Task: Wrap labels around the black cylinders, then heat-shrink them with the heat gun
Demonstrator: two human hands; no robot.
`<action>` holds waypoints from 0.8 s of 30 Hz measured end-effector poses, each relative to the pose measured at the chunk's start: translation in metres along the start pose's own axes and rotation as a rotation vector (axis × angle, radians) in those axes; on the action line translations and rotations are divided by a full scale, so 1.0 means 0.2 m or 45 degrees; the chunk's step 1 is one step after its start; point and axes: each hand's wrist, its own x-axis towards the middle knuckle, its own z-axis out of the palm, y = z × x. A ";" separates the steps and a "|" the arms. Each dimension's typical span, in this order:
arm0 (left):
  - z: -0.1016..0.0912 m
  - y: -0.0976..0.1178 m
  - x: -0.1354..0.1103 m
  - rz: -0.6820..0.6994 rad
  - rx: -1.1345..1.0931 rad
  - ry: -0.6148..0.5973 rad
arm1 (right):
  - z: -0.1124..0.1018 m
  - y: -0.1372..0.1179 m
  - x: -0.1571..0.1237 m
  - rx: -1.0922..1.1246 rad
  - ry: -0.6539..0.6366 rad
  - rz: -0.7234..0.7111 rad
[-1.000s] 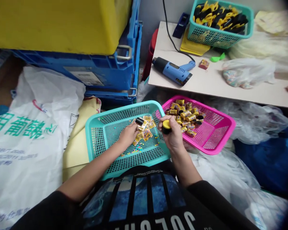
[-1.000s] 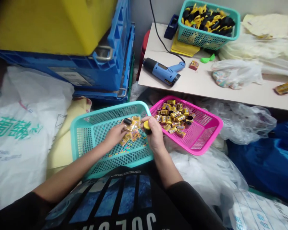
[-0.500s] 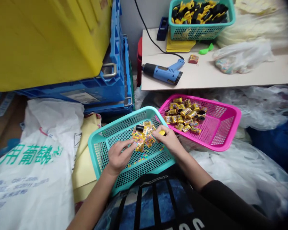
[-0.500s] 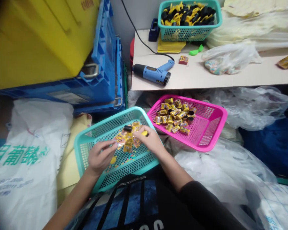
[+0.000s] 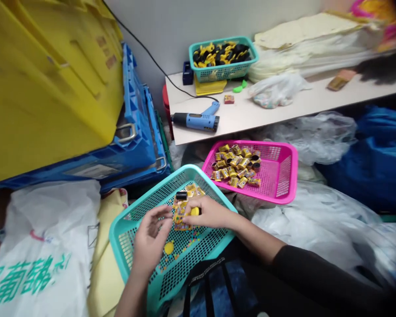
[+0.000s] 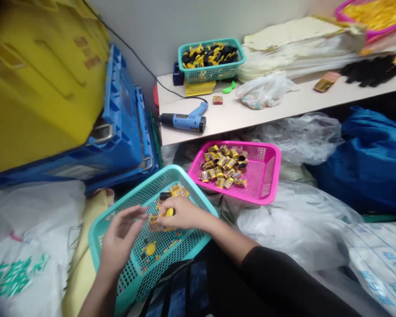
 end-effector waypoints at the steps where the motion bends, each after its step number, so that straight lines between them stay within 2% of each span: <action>1: 0.00 0.01 0.02 -0.129 -0.067 -0.096 | -0.01 -0.01 0.00 -0.061 -0.028 -0.046; 3: 0.00 0.03 0.06 -0.293 -0.144 -0.178 | -0.03 -0.01 0.01 -0.070 -0.034 -0.070; 4: 0.01 0.03 0.07 -0.334 -0.163 -0.146 | -0.03 -0.01 0.01 -0.038 -0.019 -0.056; 7: 0.06 0.04 0.07 -0.383 -0.217 0.124 | -0.01 0.02 0.02 0.093 0.061 0.011; 9: 0.09 0.04 0.06 -0.419 -0.247 0.213 | 0.01 0.05 0.02 0.140 0.153 0.036; 12: 0.10 0.04 0.05 -0.454 -0.245 0.169 | 0.02 0.08 0.02 0.153 0.220 0.038; 16: 0.09 0.05 0.06 -0.423 -0.252 0.018 | 0.00 0.09 0.03 0.147 0.067 -0.016; 18: 0.08 0.05 0.07 -0.406 -0.262 -0.001 | -0.01 0.09 0.03 0.180 0.034 0.003; 20: 0.08 0.06 0.07 -0.393 -0.245 0.047 | -0.02 0.10 0.03 0.323 0.065 0.035; 24: 0.07 0.08 0.08 -0.366 -0.167 0.220 | -0.07 0.12 0.00 0.953 0.159 0.055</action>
